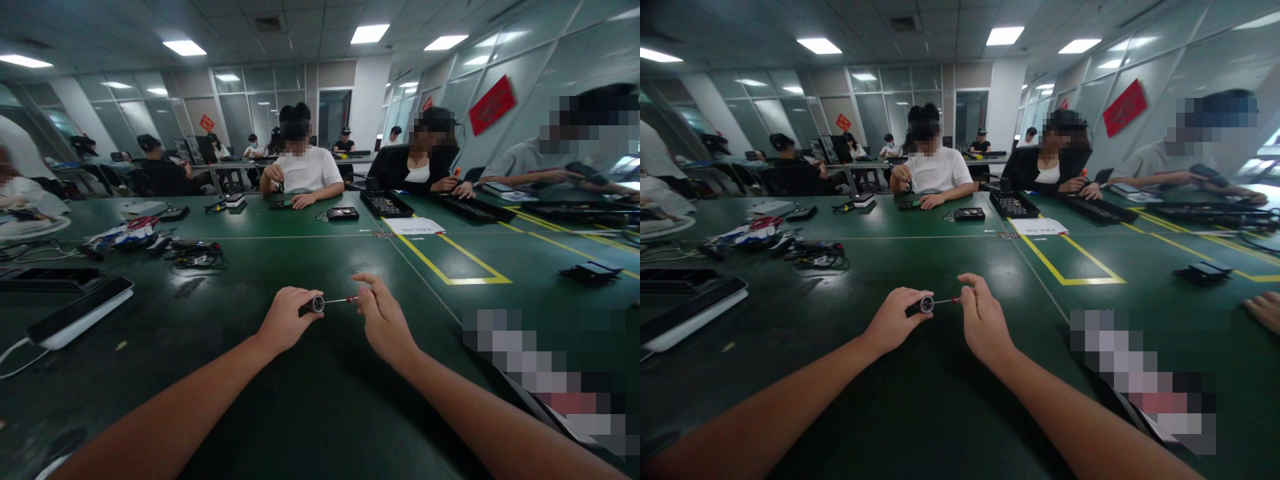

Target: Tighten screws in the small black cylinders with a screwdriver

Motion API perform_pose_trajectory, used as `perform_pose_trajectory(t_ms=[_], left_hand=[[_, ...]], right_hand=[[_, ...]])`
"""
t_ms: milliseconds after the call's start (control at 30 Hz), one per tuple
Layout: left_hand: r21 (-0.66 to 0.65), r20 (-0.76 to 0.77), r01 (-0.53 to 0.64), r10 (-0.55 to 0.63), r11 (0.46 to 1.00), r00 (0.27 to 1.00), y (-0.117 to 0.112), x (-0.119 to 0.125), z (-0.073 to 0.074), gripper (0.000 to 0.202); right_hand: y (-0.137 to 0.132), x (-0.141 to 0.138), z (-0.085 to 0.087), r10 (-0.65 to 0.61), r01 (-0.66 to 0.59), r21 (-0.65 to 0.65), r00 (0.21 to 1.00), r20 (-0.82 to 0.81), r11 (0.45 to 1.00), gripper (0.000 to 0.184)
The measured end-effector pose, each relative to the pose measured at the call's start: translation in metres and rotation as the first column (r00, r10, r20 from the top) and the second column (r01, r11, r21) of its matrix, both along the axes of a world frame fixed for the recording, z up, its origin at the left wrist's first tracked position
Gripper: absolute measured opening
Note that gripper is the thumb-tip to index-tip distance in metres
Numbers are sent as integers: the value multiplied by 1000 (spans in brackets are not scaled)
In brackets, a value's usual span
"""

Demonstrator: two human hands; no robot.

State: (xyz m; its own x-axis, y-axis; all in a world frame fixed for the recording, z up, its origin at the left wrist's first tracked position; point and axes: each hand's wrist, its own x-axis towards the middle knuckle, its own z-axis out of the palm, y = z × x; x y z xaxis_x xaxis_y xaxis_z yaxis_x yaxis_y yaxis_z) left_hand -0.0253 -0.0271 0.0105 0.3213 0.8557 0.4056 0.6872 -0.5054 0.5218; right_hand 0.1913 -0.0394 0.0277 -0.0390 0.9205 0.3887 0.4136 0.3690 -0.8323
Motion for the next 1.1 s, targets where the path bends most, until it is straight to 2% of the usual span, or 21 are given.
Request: perform_pose_trajectory(t_ms=[133, 267, 467, 567, 633, 700, 767, 933, 1100], left_hand=[[-12, 3, -13, 13, 1000, 1000, -1, -1, 1, 37], [-21, -1, -14, 14, 1000, 1000, -1, 0, 2, 36], [-21, -14, -8, 8, 1000, 1000, -4, 2, 3, 37], [20, -47, 5, -4, 1000, 999, -6, 3, 7, 36], [55, -81, 3, 2, 998, 997, -6, 3, 9, 35], [58, -99, -21, 26, 998, 995, -5, 3, 10, 35], [35, -107, -42, 46, 999, 993, -4, 2, 8, 35], [6, -105, -58, 58, 998, 993, -2, 1, 4, 35], [-52, -96, -77, 72, 996, 993, -4, 3, 6, 32]], right_hand=[[-1, -1, 2, 53, -53, -12, 998, -14, 998, 27], [-3, -1, 5, 16, -15, -33, 999, 31, 999, 33], [-2, -7, 0, -3, 3, -2, 972, -237, 1000, 17], [7, -8, -3, -24, -29, -123, 914, -404, 992, 26], [15, -6, -6, -97, -65, -256, 815, -572, 965, 30], [23, -3, -9, -173, -57, -326, 755, -633, 944, 29], [26, 0, -11, -213, -15, -331, 737, -642, 944, 27], [21, -2, -10, -168, 10, -260, 784, -597, 966, 28], [18, -4, -9, -161, 71, -195, 850, -501, 978, 29]])
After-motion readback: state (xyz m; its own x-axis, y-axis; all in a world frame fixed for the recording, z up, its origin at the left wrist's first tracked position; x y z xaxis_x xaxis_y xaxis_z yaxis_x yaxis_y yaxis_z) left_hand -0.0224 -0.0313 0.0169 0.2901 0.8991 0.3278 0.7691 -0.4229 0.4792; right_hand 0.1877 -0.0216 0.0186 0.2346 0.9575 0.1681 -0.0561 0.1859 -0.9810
